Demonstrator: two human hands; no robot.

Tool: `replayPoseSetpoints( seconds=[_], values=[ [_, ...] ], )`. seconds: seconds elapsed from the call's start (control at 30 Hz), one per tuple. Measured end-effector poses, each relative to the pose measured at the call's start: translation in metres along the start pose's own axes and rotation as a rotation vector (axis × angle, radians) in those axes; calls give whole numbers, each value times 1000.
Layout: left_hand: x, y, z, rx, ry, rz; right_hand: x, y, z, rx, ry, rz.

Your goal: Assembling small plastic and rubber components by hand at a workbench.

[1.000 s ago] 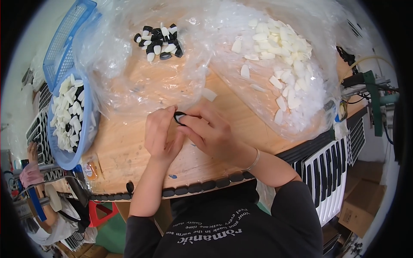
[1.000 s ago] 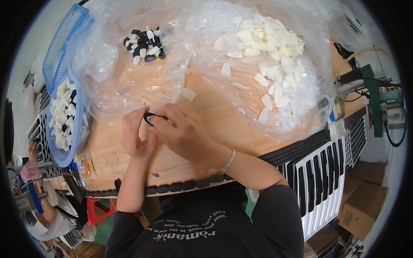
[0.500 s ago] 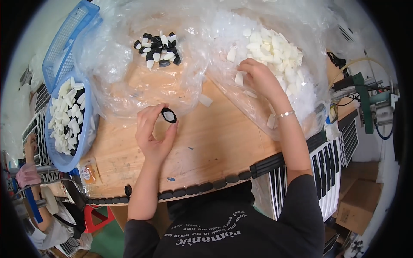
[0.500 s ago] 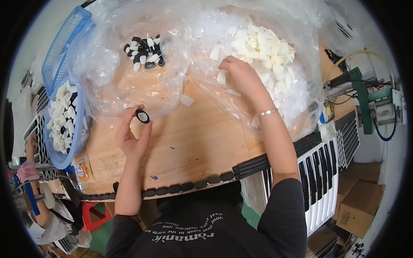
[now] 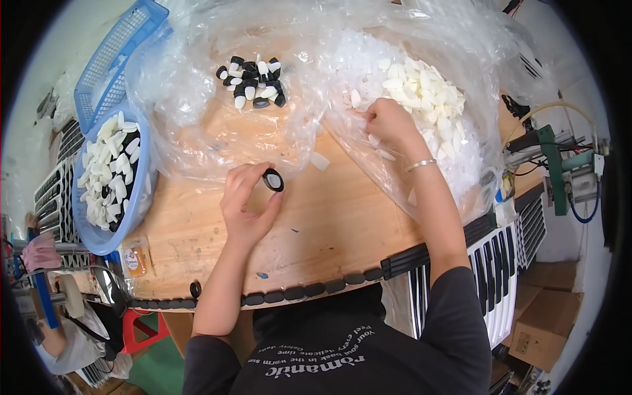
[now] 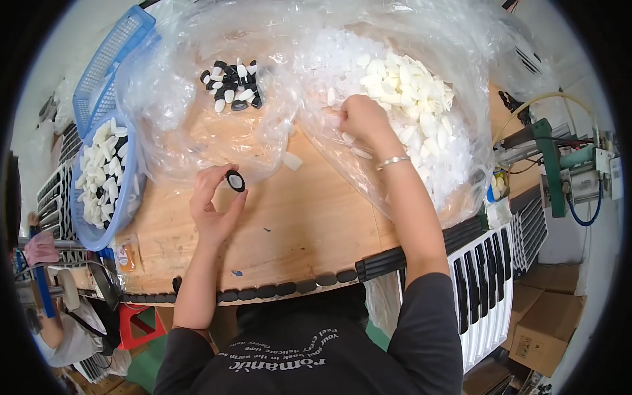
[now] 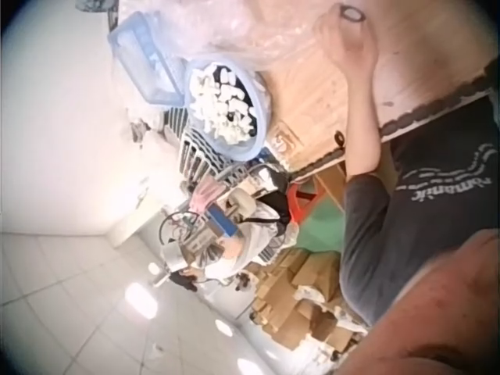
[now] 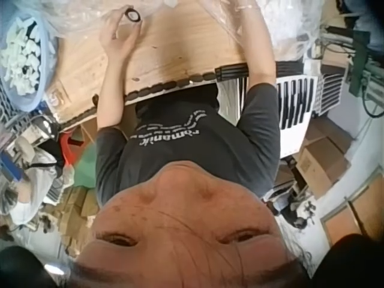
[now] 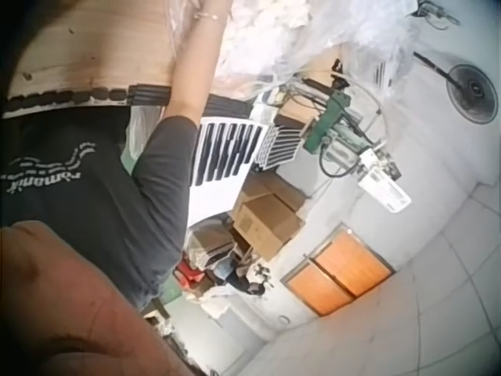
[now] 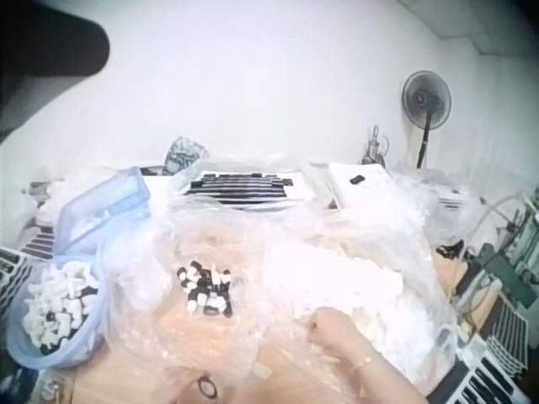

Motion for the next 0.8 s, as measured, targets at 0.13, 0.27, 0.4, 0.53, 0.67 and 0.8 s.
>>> replayPoseSetpoints(
  seconds=[0.13,0.27,0.4,0.53,0.67,0.8],
  values=[
    [-4,3,2,6,-30,9,-24,-19,-21,43,28,48],
    [-1,3,1,4,-22,-31,-44,-30,-52,-133,197,-40],
    [0,3,-1,-7,-27,-46,-55,-55,-68,-221,291,-9],
    [-3,2,2,20,-31,-38,-73,-64,-34,-35,265,38],
    [-6,1,6,45,-6,-13,-74,-72,-18,-134,135,79],
    [-4,1,5,45,9,-27,-63,-76,-24,-2,157,119]
  ],
)
Point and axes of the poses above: each hand's wrist, its own y-axis towards the middle knuckle, its own z-axis out of the palm, x = y × z, the point moved 7 cm from there along y, towards the middle knuckle, and after that the axes turned 6 degrees about x, right-handed, at the moved point
